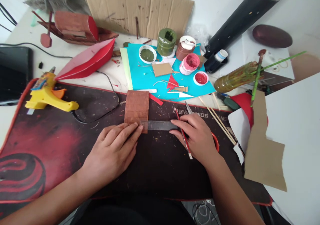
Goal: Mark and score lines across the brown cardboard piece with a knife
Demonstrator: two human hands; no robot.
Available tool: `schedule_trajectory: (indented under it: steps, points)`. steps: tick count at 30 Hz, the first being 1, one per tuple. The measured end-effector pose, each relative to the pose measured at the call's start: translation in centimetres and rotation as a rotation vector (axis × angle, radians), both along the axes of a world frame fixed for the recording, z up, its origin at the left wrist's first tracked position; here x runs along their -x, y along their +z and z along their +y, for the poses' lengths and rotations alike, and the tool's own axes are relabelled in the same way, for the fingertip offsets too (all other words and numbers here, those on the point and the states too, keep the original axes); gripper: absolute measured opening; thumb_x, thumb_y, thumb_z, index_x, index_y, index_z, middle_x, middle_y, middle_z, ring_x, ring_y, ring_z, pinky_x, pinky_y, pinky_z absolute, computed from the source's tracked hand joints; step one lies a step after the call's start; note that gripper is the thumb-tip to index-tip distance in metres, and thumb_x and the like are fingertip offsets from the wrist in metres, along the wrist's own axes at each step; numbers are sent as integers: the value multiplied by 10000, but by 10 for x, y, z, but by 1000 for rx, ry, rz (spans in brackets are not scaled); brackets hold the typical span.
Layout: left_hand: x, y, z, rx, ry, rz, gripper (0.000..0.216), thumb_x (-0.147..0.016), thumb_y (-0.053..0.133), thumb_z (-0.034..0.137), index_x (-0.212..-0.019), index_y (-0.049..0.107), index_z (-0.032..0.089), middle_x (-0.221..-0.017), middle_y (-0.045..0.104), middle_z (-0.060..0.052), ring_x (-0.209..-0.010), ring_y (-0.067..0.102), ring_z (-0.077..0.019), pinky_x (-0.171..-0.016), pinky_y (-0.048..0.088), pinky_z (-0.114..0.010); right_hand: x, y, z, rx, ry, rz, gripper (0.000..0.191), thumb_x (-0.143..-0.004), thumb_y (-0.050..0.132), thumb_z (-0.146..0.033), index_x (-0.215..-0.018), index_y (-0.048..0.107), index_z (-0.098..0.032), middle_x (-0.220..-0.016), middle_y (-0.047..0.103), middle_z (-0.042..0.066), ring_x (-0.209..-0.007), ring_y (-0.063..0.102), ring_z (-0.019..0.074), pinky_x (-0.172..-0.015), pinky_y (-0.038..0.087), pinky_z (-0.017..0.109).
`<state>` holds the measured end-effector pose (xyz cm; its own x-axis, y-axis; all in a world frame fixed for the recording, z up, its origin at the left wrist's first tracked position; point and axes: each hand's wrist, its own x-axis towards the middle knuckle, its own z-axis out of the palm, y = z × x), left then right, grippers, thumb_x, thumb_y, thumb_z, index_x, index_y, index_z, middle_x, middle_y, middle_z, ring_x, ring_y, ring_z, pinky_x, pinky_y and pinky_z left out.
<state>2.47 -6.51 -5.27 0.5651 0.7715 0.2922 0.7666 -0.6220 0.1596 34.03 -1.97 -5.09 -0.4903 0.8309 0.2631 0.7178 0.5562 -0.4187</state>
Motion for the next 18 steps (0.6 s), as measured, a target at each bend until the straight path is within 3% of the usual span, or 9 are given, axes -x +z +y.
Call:
schedule_trajectory:
  steps: [6, 18]
  points:
    - [-1, 1, -1, -18, 1, 25, 481, -1076, 635, 181, -1550, 624, 101, -1433, 770, -160, -1251, 710, -324, -1057, 542, -492, 1, 1, -1, -39, 17, 8, 230, -1129, 728, -362, -1264, 801, -190, -1062, 787, 113, -943, 715, 276, -825, 611, 434]
    - [-2, 2, -1, -22, -5, 14, 408, -1114, 565, 172, -1504, 645, 87, -1402, 780, -154, -1232, 694, -313, -1052, 533, -494, 3, 4, -3, -72, 22, 51, 187, -1133, 723, -304, -1287, 768, -207, -1026, 775, 92, -876, 698, 245, -767, 607, 393]
